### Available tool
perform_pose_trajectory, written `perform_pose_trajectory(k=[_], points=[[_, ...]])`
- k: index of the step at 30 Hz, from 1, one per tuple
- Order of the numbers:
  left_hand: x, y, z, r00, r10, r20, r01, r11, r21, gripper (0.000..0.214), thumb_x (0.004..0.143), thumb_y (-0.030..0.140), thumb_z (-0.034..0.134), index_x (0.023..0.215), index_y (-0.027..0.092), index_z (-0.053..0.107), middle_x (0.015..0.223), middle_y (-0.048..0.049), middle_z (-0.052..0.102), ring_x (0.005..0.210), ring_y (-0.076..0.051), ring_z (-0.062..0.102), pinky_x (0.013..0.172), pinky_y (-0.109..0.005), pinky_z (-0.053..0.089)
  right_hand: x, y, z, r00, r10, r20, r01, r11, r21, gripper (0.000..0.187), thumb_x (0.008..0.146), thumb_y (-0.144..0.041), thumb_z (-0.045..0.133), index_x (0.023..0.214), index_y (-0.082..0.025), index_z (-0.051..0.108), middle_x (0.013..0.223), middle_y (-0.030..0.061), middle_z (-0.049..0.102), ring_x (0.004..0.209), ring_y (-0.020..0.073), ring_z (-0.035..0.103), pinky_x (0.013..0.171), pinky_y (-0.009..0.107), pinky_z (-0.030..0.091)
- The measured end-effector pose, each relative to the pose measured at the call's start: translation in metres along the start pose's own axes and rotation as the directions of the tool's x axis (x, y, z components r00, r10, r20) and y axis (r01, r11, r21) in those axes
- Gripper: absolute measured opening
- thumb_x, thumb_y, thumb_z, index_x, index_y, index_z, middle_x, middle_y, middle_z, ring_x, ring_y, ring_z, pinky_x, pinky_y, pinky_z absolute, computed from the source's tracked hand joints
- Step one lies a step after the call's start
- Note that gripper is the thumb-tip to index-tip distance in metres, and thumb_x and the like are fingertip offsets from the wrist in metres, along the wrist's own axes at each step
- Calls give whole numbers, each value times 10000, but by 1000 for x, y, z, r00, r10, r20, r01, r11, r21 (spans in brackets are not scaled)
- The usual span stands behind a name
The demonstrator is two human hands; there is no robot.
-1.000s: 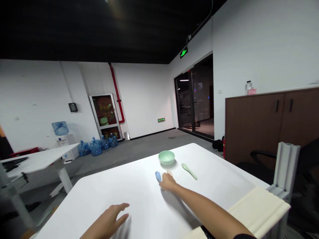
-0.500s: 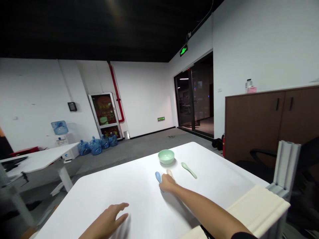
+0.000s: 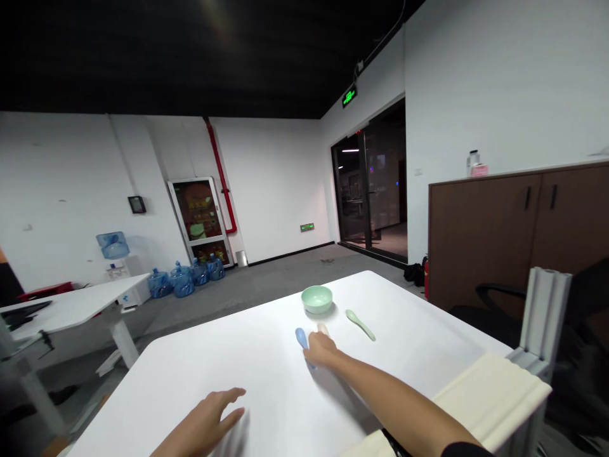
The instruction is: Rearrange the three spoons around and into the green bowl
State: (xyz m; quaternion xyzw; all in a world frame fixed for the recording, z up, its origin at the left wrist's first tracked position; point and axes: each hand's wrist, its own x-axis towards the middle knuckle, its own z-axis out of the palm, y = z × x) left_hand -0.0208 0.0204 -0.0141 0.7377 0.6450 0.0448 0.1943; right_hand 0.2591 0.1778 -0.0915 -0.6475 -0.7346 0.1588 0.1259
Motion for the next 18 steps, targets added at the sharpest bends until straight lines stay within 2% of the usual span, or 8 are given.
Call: perform_pose_trajectory(k=[3,9,14,18], points=[[1,-2,1,1000,5,-5,-5,1000,-11,551,858,563,417,1319,284,533,1324,-45,590,1225,-249,520,1038,-376,384,-2,-3,-15,999,-10,-46,8,999,-45,411,841,-489,530,930,-120,691,1073,185,668,987,286,643,744,320,463],[2,-4,4,1000,14,-9,-14,1000,-9,546,857,561,421,1319,292,533,1323,-47,589,1219,-243,525,1039,-376,382,-11,0,-63,990,-75,-118,66,995,-78,494,902,-539,386,885,-158,701,937,150,712,934,283,657,758,330,443],[0,-3,4,999,16,-28,-16,1000,-9,536,851,556,430,1304,293,549,1315,-47,597,1209,-250,536,1036,-379,385,-34,19,-90,975,-151,-161,150,989,-22,497,892,-560,405,1134,-198,643,1080,125,694,1038,287,621,841,337,423],[1,-4,3,999,22,-30,-22,1000,-9,539,853,554,425,1310,294,543,1317,-46,596,1212,-245,534,1035,-379,387,-50,38,-91,959,-260,-114,264,964,24,567,880,-554,431,1316,-204,525,1252,125,623,1157,297,560,943,364,399]])
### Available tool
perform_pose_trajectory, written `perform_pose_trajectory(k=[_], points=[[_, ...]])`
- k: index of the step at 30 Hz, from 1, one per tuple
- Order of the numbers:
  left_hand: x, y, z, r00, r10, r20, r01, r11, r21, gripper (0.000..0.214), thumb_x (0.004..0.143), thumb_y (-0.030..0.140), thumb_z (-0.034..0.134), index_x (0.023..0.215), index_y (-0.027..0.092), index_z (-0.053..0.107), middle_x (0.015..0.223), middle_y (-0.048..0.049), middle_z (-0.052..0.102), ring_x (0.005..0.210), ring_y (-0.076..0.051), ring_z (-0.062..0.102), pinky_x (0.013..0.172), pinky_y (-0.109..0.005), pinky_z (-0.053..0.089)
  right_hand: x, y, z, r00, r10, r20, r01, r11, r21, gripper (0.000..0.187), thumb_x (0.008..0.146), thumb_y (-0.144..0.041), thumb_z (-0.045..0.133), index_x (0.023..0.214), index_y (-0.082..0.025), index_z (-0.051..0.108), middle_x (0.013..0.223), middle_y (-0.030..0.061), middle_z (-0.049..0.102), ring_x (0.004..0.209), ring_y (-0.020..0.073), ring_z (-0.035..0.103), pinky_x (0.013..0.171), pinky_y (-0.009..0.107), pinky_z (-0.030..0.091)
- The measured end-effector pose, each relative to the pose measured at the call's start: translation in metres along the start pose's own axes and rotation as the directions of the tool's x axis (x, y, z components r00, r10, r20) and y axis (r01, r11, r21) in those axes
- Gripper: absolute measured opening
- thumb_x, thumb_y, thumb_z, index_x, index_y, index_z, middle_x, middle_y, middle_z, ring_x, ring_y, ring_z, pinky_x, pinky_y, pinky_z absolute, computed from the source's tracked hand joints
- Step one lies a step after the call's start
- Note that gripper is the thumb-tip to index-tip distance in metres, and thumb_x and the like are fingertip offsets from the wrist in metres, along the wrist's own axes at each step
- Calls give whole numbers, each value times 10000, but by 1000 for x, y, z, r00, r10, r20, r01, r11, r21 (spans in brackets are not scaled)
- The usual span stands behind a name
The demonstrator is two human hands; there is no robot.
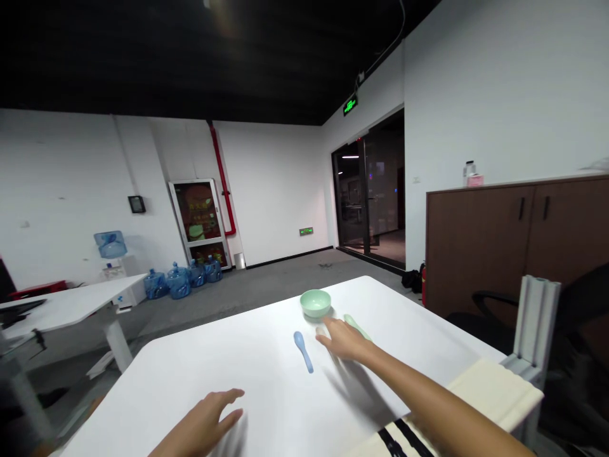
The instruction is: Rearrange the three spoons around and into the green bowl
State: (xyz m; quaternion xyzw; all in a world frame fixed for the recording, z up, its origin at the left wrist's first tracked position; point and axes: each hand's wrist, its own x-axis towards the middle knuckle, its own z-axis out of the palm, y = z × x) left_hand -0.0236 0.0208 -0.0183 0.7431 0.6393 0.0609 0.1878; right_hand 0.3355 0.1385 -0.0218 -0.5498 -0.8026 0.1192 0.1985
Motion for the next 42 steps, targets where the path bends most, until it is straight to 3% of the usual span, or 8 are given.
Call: perform_pose_trajectory(k=[4,7,18,42], points=[[1,-2,2,1000,4,-8,-4,1000,4,548,850,567,423,1308,294,546,1311,-44,602,1218,-252,528,1039,-383,385,-12,13,12,1000,-14,-14,14,999,-50,677,880,-565,407,1437,-180,385,1439,146,461,1312,316,422,1049,416,336],[1,-1,3,1000,10,-6,-10,1000,7,555,850,577,418,1310,294,545,1317,-40,599,1225,-253,521,1043,-383,383,-15,20,18,1000,16,-15,-17,996,-90,716,882,-575,385,1462,-157,347,1467,160,420,1350,321,369,1076,435,312],[0,5,2,1000,17,-6,-17,1000,19,554,857,577,402,1313,295,540,1316,-32,599,1219,-244,526,1033,-366,390,-16,27,10,996,80,-24,-81,996,-40,677,880,-524,438,1461,-186,355,1457,149,432,1284,331,439,1042,426,329],[2,8,2,1000,-1,17,0,1000,27,559,856,574,410,1318,286,538,1320,-41,597,1227,-250,522,1040,-373,383,-13,35,17,997,70,-11,-70,997,-20,660,876,-539,443,1428,-180,403,1376,146,523,1220,304,508,967,377,380]])
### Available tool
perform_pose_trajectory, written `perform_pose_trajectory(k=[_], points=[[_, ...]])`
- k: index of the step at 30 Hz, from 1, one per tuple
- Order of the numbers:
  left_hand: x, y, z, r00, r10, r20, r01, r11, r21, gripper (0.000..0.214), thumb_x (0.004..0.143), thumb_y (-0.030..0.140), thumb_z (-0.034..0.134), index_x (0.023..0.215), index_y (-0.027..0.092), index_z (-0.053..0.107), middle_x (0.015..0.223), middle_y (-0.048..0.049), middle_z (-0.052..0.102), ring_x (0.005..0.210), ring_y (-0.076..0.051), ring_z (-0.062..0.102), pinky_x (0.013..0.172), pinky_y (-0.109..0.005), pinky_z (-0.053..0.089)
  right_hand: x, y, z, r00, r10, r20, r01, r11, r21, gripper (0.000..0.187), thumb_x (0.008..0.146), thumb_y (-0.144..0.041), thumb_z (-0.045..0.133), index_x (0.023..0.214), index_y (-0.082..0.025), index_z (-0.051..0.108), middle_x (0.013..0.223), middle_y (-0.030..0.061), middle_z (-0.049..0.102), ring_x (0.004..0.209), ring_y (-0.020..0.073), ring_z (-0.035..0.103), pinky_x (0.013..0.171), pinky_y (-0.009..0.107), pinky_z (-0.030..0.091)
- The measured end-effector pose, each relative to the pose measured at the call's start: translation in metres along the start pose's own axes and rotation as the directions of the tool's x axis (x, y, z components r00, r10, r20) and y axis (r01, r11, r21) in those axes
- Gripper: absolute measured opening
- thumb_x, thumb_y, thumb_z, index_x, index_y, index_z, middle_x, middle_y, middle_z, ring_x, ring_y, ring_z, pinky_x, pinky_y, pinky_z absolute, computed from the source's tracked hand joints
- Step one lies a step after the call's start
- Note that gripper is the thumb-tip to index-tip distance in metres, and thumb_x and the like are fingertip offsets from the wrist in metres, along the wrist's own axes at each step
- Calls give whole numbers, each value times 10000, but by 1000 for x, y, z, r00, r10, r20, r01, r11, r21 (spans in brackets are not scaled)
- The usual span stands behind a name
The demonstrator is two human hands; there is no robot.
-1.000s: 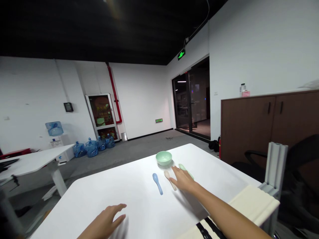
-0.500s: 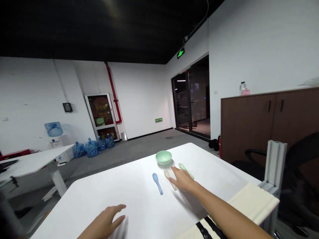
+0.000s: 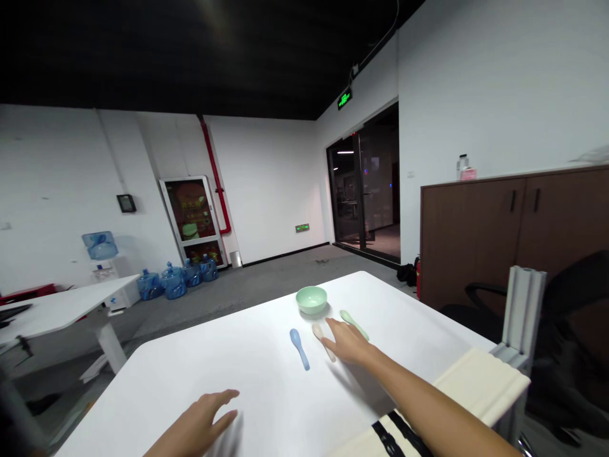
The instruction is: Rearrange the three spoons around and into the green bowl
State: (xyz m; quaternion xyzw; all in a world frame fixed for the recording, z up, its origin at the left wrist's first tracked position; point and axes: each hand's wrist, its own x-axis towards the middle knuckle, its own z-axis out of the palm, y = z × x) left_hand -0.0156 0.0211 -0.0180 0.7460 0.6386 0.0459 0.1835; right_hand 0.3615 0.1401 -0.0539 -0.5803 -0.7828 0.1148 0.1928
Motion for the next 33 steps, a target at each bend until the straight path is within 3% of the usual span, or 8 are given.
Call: perform_pose_trajectory(k=[33], points=[[2,-6,3,1000,-7,-1,7,1000,-16,572,853,598,411,1323,295,531,1323,-41,592,1224,-249,525,1039,-373,388,-3,-5,-3,998,45,48,-46,999,16,578,879,-531,459,1346,-192,483,1087,126,664,1013,268,610,766,300,398]])
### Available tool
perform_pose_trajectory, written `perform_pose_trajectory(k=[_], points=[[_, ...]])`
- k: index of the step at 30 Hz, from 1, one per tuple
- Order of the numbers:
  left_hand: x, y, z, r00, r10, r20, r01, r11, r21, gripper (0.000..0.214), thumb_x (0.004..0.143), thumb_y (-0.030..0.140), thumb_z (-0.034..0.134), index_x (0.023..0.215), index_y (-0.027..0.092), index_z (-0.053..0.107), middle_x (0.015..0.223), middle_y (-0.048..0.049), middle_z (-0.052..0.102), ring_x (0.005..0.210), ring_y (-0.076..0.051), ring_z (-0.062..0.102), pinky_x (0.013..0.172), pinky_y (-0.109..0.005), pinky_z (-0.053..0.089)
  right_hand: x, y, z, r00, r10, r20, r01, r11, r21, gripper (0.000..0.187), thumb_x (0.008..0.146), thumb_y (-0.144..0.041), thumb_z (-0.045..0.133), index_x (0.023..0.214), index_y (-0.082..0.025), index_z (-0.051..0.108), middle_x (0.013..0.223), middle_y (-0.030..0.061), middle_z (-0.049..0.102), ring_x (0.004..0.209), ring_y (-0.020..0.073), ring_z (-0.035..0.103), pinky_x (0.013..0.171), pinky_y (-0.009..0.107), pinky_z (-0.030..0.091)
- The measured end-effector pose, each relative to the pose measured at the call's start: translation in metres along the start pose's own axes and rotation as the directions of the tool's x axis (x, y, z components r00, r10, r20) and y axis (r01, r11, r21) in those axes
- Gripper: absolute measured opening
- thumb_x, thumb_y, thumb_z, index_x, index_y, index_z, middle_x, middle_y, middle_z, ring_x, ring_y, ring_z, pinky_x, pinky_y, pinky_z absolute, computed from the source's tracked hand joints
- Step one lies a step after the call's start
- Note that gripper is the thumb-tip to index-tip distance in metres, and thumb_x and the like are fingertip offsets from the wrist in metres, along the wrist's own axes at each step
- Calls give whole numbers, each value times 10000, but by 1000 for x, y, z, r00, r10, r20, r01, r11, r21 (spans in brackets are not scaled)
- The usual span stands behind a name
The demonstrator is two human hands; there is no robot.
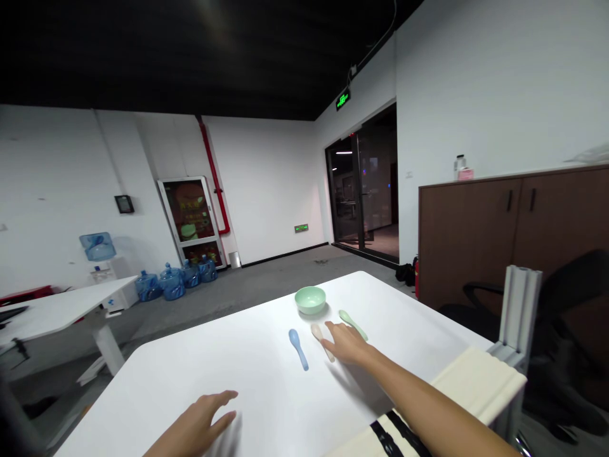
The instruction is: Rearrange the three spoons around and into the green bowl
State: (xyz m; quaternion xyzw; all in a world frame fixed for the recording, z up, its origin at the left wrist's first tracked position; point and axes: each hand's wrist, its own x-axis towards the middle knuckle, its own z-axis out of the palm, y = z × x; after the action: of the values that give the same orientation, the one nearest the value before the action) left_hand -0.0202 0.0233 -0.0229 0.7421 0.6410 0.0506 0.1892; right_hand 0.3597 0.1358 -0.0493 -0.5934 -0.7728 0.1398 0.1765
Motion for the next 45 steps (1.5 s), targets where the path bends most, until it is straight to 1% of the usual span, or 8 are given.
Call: perform_pose_trajectory(k=[9,15,20,26,30,33,42,45], points=[[2,-3,1,1000,11,-8,-11,1000,6,564,852,596,418,1314,297,541,1318,-37,597,1225,-254,524,1042,-374,387,2,4,4,1000,5,4,-5,999,34,554,879,-517,474,1326,-190,497,1037,111,671,954,247,624,732,287,392],[0,-1,0,1000,1,-3,-1,1000,20,556,862,579,405,1326,298,525,1309,-40,599,1211,-247,533,1032,-380,394,6,10,9,1000,-15,2,15,999,51,548,870,-522,488,1297,-180,521,1068,121,664,1027,271,608,748,291,391],[0,-1,0,1000,7,-10,-6,1000,20,557,857,580,411,1320,295,532,1307,-42,601,1213,-255,530,1037,-388,390,6,10,9,1000,-17,8,17,999,40,549,871,-530,481,1302,-193,519,1083,115,663,1034,265,607,762,290,396],[-1,1,-2,1000,2,2,-2,1000,25,560,862,578,406,1329,294,524,1322,-40,590,1227,-250,519,1039,-377,385,5,9,8,1000,-8,19,7,999,47,562,874,-530,477,1313,-182,518,1109,119,661,1021,254,613,788,285,397],[-1,1,-2,1000,18,2,-18,1000,13,533,860,589,408,1290,313,558,1291,-27,612,1212,-248,529,1029,-372,392,5,9,8,1000,0,14,-1,999,47,559,870,-525,486,1309,-182,526,1125,125,654,1056,263,602,800,283,391],[0,0,0,1000,19,8,-19,1000,13,525,861,597,403,1269,315,574,1276,-26,620,1206,-245,532,1026,-371,396,5,10,9,1000,2,12,-3,999,45,564,868,-531,488,1313,-185,524,1119,121,659,1041,256,607,791,279,392],[-1,-1,-1,1000,10,1,-10,1000,9,543,857,581,412,1302,302,549,1308,-36,601,1218,-245,527,1040,-375,386,6,12,10,1000,-10,7,9,999,44,563,879,-530,473,1324,-187,508,1073,112,666,964,240,618,744,278,388],[-1,1,-3,1000,10,2,-10,1000,8,550,855,586,413,1301,297,552,1307,-39,603,1214,-248,532,1035,-375,392,7,13,11,1000,-21,7,20,999,40,565,881,-532,474,1332,-193,501,1085,113,664,958,235,615,764,279,386]])
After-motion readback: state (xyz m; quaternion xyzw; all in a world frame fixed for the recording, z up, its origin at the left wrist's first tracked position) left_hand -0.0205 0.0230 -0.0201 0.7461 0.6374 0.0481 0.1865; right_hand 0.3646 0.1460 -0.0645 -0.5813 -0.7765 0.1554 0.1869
